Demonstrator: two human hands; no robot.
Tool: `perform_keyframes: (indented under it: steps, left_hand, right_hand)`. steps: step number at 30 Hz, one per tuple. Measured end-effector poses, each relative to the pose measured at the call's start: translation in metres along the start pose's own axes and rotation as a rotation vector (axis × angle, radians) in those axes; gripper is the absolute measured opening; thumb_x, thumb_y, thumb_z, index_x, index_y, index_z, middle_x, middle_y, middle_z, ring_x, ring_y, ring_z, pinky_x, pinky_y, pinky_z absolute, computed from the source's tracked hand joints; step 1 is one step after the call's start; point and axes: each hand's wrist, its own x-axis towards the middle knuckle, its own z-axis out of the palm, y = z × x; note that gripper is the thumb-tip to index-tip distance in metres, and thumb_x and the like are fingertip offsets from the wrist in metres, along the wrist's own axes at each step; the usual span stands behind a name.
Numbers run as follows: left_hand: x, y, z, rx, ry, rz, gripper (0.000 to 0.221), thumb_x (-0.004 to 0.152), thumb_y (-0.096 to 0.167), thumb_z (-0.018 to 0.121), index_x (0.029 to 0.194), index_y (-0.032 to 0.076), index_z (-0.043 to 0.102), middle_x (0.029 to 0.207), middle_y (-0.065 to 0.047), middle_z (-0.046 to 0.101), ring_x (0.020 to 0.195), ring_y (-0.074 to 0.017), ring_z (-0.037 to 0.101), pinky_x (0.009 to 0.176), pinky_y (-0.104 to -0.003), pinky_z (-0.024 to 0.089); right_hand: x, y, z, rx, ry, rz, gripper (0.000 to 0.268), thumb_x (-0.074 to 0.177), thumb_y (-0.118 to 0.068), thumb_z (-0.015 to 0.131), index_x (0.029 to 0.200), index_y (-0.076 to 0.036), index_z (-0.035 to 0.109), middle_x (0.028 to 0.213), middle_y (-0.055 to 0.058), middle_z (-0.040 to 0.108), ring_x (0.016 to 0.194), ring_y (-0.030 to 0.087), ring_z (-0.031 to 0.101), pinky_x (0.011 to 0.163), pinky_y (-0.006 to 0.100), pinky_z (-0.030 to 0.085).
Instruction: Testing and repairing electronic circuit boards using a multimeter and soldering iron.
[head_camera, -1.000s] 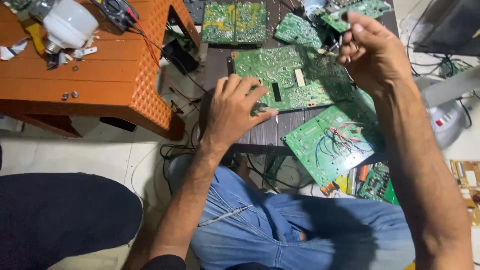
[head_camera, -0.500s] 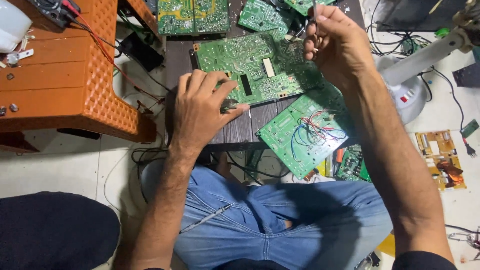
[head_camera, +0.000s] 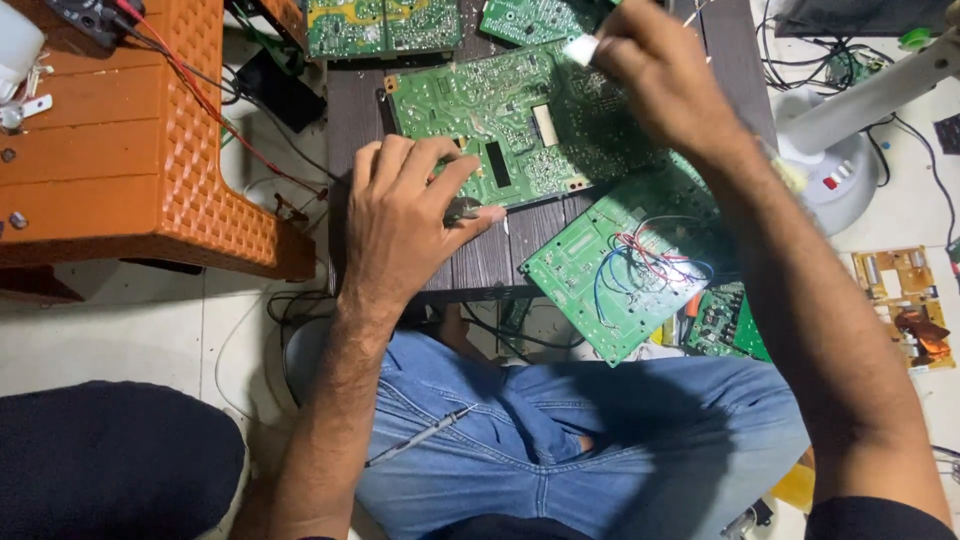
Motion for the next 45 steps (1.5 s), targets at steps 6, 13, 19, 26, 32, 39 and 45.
perform_keyframes:
  steps: [6,13,19,26,32,39,45]
  left_hand:
    - [0.000,0.000,0.000,-0.004,-0.014,-0.021,0.073,0.101,0.071,0.033,0.114,0.012,0.074,0.113,-0.007,0.065,0.097,-0.0264,0.055,0.086,-0.045,0.044]
    - [0.001,0.001,-0.002,0.017,-0.022,-0.008,0.070,0.098,0.075,0.044,0.115,0.013,0.073,0.114,-0.007,0.064,0.097,-0.0262,0.054,0.085,-0.043,0.043]
    - [0.002,0.000,-0.002,0.012,-0.009,0.004,0.067,0.099,0.073,0.048,0.114,0.012,0.072,0.114,-0.007,0.063,0.095,-0.0266,0.053,0.083,-0.043,0.042]
    - [0.002,0.000,-0.003,0.019,-0.022,0.001,0.066,0.097,0.073,0.052,0.115,0.012,0.072,0.114,-0.006,0.063,0.096,-0.0264,0.053,0.083,-0.043,0.042]
    - [0.001,0.000,-0.001,0.009,-0.025,-0.004,0.063,0.093,0.072,0.065,0.115,0.013,0.071,0.116,-0.006,0.063,0.097,-0.0262,0.053,0.082,-0.042,0.041]
    - [-0.001,-0.001,-0.001,0.013,-0.052,-0.009,0.062,0.091,0.070,0.072,0.117,0.014,0.071,0.118,-0.005,0.063,0.101,-0.0269,0.054,0.083,-0.042,0.043]
    - [0.000,-0.001,-0.001,0.008,-0.069,-0.018,0.062,0.093,0.070,0.069,0.119,0.014,0.071,0.120,-0.006,0.063,0.102,-0.0270,0.055,0.082,-0.042,0.044]
  right_hand:
    - [-0.008,-0.008,0.014,-0.306,-0.138,-0.096,0.008,0.110,-0.014,0.060,0.112,-0.006,0.062,0.108,0.013,0.070,0.097,0.026,0.065,0.079,0.042,0.053]
    - [-0.014,0.000,0.012,-0.502,-0.115,-0.269,0.013,0.101,-0.016,0.064,0.113,-0.015,0.069,0.097,0.002,0.072,0.085,0.025,0.068,0.070,0.044,0.048]
    - [-0.014,0.000,0.011,-0.450,-0.125,-0.324,0.011,0.101,-0.012,0.064,0.110,-0.013,0.070,0.100,0.003,0.072,0.088,0.026,0.069,0.070,0.043,0.046]
    - [-0.014,0.004,0.011,-0.439,-0.129,-0.331,0.011,0.102,-0.013,0.067,0.112,-0.013,0.072,0.101,0.002,0.074,0.093,0.022,0.070,0.075,0.042,0.049]
    - [-0.013,-0.001,0.012,-0.367,-0.148,-0.281,0.016,0.096,-0.005,0.067,0.110,-0.011,0.072,0.095,0.004,0.074,0.082,0.022,0.068,0.067,0.038,0.047]
    - [-0.014,0.005,0.015,-0.416,-0.086,-0.299,0.008,0.103,-0.009,0.069,0.110,-0.011,0.071,0.098,0.004,0.074,0.086,0.025,0.070,0.072,0.042,0.049]
    - [-0.014,0.008,0.018,-0.466,-0.056,-0.283,0.013,0.098,-0.010,0.065,0.110,-0.012,0.069,0.094,0.005,0.073,0.084,0.030,0.069,0.067,0.045,0.046]
